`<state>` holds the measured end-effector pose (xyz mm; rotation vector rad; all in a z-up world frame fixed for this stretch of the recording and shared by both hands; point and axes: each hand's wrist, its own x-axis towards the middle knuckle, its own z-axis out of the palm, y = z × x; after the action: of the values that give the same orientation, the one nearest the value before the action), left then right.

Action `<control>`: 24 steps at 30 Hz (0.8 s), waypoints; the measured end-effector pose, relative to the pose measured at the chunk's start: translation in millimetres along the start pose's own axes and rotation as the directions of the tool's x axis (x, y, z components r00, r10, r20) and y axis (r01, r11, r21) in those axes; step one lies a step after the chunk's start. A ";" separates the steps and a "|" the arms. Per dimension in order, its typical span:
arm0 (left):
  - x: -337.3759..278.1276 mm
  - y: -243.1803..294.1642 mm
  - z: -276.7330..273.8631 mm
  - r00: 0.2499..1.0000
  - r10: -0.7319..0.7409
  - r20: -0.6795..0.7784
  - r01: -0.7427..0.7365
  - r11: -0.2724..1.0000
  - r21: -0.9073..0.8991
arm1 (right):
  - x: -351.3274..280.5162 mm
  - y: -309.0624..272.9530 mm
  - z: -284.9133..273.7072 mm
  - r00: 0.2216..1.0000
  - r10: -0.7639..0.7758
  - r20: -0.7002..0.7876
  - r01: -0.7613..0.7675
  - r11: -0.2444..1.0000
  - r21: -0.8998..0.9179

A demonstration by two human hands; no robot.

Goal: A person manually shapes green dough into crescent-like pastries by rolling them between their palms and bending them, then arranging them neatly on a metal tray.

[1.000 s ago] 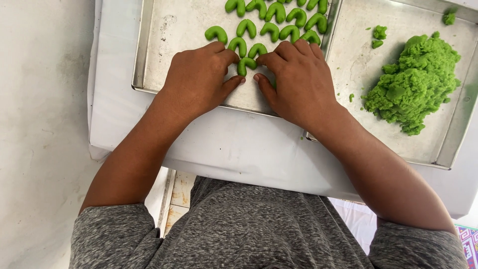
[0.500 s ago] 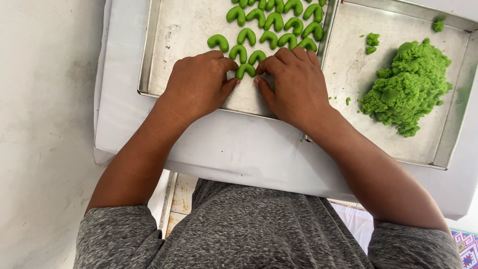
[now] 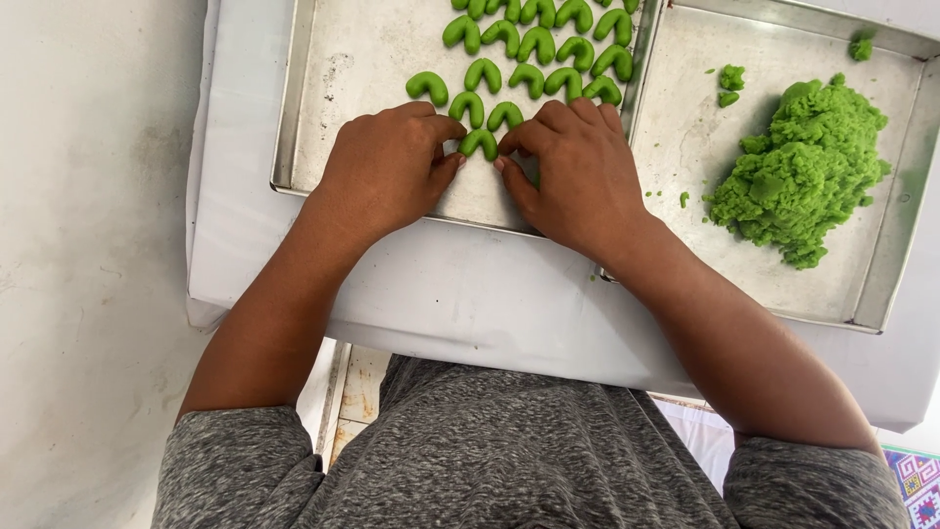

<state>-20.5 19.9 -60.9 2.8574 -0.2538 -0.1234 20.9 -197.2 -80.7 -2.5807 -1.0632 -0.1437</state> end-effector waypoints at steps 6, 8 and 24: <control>2.5 0.0 -10.8 0.998 0.048 0.037 -0.044 0.994 -0.096 | -0.4 2.5 -2.1 0.999 -0.020 -0.038 0.027 0.983 0.182; -0.3 4.8 -20.8 0.998 0.053 0.034 -0.050 0.995 -0.086 | -3.5 14.8 -2.2 0.995 -0.056 -0.078 0.069 0.982 0.174; 14.7 46.7 -37.6 0.883 0.287 -0.372 -0.396 0.881 -0.259 | -154.5 282.0 -60.0 0.841 0.535 0.076 -0.540 0.840 0.063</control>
<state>-9.6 -17.4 -12.9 2.4026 -0.6076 0.3435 110.0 -506.9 -136.5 -2.7053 -0.3099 0.1128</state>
